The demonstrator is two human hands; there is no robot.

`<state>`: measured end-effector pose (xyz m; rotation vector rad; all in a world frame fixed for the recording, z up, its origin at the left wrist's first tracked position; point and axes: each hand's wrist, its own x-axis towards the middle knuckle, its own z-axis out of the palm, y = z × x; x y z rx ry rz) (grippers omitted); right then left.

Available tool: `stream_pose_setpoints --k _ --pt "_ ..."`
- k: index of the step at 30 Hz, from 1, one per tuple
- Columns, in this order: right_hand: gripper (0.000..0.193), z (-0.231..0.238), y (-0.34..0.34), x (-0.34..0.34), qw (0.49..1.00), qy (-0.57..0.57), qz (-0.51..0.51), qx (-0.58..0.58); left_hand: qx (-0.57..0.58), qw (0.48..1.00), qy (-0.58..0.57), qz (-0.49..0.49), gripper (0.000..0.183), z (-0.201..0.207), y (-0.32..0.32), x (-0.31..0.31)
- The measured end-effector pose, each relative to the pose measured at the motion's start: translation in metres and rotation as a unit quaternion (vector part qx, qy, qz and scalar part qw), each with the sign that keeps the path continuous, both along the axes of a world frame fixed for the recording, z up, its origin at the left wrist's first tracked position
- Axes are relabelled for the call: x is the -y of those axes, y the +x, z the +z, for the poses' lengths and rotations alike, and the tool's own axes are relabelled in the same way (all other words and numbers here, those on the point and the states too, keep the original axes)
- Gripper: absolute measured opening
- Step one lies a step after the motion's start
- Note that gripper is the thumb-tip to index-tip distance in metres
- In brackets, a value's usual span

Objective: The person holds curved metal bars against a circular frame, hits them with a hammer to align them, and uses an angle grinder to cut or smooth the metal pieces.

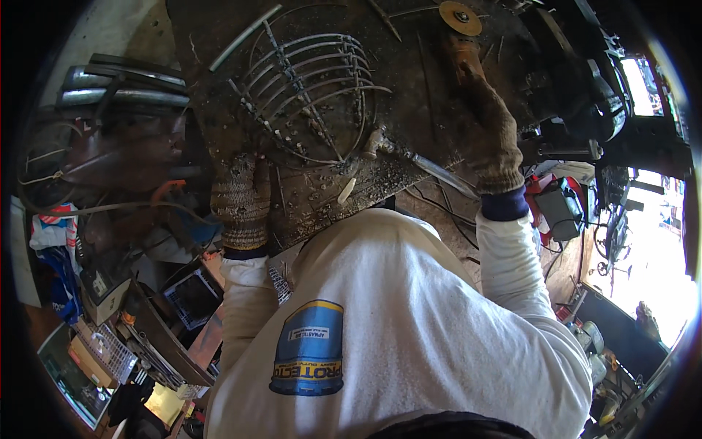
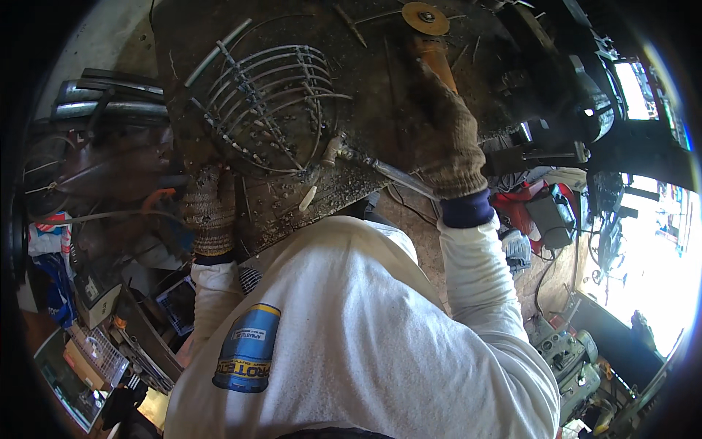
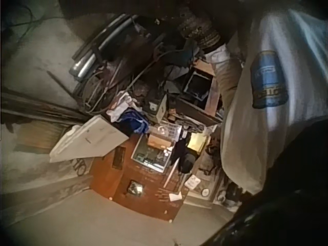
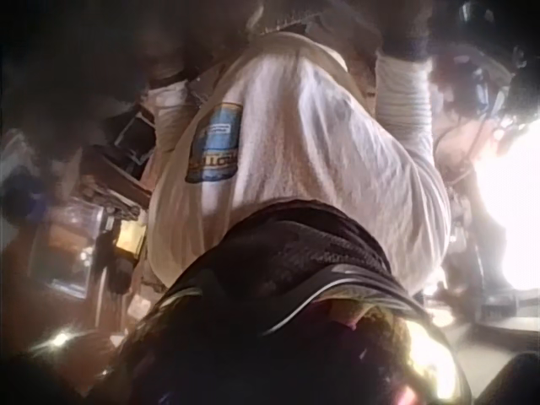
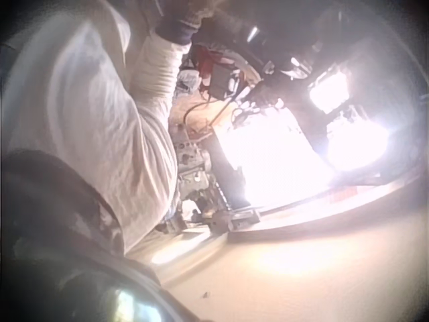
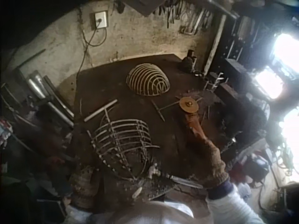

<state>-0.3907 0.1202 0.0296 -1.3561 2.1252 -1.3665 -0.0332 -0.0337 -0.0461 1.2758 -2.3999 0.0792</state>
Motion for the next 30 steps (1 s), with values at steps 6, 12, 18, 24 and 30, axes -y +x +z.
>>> stream_pose_setpoints --k 6,12,18,24,30 --pt "0.042 0.007 0.004 -0.046 0.997 -0.01 -0.067 0.022 0.112 0.99 -0.053 0.067 0.032 -0.022 0.006 -0.001" --pt "0.037 0.004 0.011 -0.081 0.987 0.013 -0.151 0.048 0.233 0.952 -0.172 0.097 0.038 -0.021 0.005 -0.002" --pt "0.039 0.014 0.043 -0.118 0.974 -0.001 -0.195 0.115 0.088 0.994 -0.07 0.008 0.027 0.004 -0.002 -0.003" --pt "0.046 -0.005 0.059 -0.17 0.955 -0.017 -0.208 0.211 0.015 0.991 -0.122 -0.058 0.023 -0.007 0.003 0.002" --pt "0.046 -0.043 0.053 -0.222 0.938 -0.02 -0.27 0.216 -0.042 0.998 -0.02 -0.047 0.03 0.007 -0.001 -0.005"
